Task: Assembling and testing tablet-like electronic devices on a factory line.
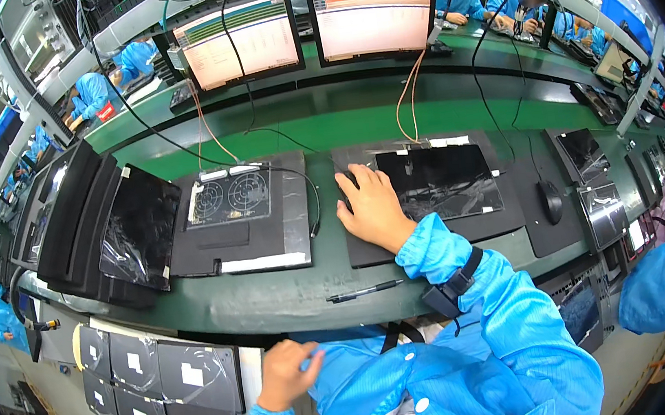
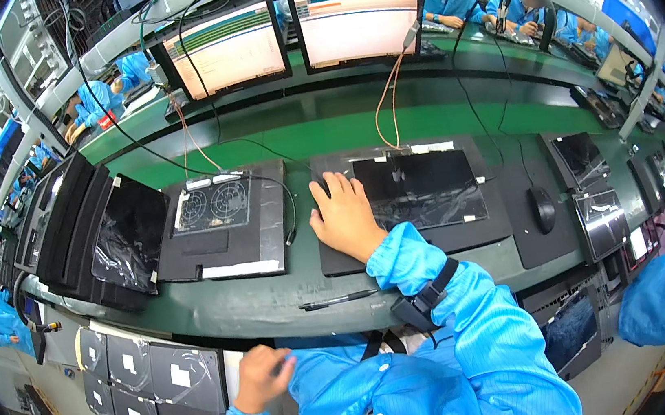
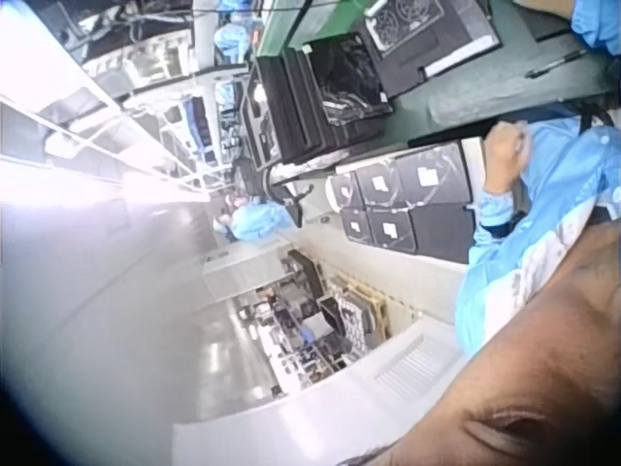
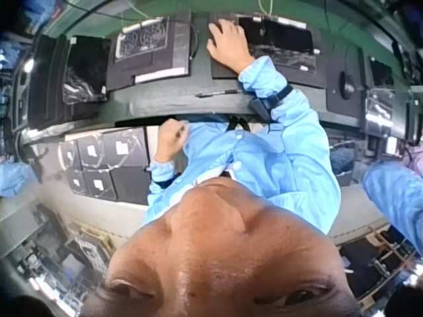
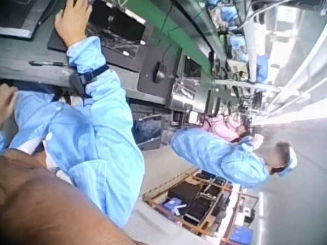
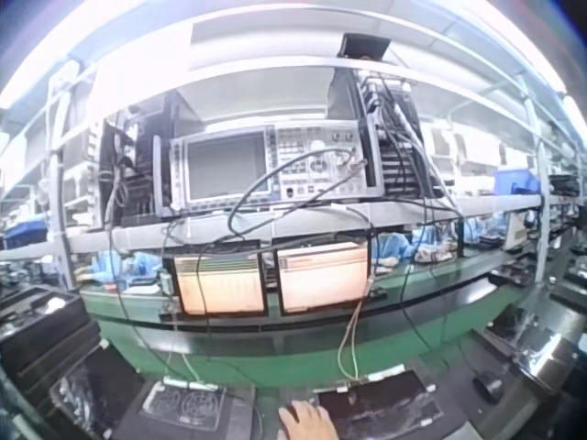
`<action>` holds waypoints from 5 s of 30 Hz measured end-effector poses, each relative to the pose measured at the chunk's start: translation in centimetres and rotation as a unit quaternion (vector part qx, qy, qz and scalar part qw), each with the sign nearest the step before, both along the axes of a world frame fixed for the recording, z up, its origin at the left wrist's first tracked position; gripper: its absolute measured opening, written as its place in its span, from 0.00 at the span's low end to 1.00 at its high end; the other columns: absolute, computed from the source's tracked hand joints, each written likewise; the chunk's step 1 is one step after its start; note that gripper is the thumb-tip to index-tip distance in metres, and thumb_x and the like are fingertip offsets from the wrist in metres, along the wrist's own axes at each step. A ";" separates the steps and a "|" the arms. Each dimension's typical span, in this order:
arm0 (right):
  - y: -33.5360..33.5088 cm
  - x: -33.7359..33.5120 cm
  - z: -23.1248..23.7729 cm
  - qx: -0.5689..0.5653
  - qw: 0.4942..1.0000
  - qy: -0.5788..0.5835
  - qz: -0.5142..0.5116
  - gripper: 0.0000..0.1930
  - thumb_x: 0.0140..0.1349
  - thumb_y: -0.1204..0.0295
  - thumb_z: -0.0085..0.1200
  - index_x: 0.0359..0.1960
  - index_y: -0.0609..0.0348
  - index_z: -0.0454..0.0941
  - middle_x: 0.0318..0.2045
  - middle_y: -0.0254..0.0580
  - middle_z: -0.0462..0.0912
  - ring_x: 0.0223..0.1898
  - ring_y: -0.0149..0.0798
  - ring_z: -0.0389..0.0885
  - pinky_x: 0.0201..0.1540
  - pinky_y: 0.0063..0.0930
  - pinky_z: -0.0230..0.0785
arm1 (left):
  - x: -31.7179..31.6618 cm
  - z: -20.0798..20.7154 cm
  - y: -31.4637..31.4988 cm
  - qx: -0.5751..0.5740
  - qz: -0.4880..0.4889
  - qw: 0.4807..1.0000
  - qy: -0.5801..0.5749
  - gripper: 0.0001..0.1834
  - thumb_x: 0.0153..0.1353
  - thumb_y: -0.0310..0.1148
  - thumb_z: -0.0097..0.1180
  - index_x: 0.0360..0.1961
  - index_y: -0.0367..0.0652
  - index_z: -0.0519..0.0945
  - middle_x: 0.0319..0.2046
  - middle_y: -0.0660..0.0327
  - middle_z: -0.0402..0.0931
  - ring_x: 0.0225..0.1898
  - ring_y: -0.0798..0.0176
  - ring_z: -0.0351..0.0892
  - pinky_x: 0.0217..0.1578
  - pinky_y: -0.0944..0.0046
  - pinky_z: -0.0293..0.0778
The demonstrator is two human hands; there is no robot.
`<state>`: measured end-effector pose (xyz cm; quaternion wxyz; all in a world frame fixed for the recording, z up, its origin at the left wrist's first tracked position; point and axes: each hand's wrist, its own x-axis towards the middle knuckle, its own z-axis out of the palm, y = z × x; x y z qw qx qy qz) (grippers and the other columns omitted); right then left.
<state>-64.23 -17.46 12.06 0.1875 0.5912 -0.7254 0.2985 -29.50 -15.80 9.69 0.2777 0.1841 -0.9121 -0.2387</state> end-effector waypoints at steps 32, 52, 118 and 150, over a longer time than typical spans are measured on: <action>12.3 -7.1 7.1 -0.230 0.972 0.042 -0.013 0.20 0.51 0.67 0.66 0.45 0.61 0.80 0.46 0.49 0.81 0.49 0.54 0.80 0.54 0.47 0.72 | -11.9 1.9 -0.4 -0.111 -0.041 0.991 -0.061 0.23 0.54 0.31 0.67 0.52 0.38 0.79 0.62 0.46 0.69 0.70 0.36 0.62 0.72 0.29 0.49; 48.7 -21.0 -0.1 0.047 0.885 0.101 -0.453 0.18 0.62 0.69 0.60 0.54 0.57 0.80 0.53 0.51 0.83 0.57 0.56 0.80 0.58 0.44 0.73 | -10.4 2.0 1.1 -0.018 0.020 0.997 0.067 0.15 0.56 0.21 0.59 0.47 0.36 0.79 0.57 0.48 0.73 0.66 0.37 0.68 0.66 0.38 0.62; 9.0 13.8 5.0 -0.066 0.883 -0.404 0.231 0.16 0.57 0.68 0.71 0.40 0.60 0.76 0.31 0.35 0.74 0.33 0.33 0.73 0.39 0.28 0.68 | -3.2 6.3 -1.0 0.457 0.088 0.677 0.570 0.28 0.68 0.21 0.54 0.68 0.36 0.66 0.61 0.51 0.74 0.59 0.52 0.77 0.63 0.50 0.73; 11.6 -0.5 -0.2 -0.237 0.527 -0.749 0.324 0.14 0.69 0.68 0.61 0.50 0.64 0.83 0.51 0.39 0.86 0.54 0.32 0.82 0.66 0.29 0.70 | -6.6 13.5 0.8 0.606 -0.145 0.670 0.404 0.12 0.62 0.19 0.64 0.38 0.43 0.72 0.27 0.69 0.74 0.26 0.76 0.77 0.23 0.73 0.73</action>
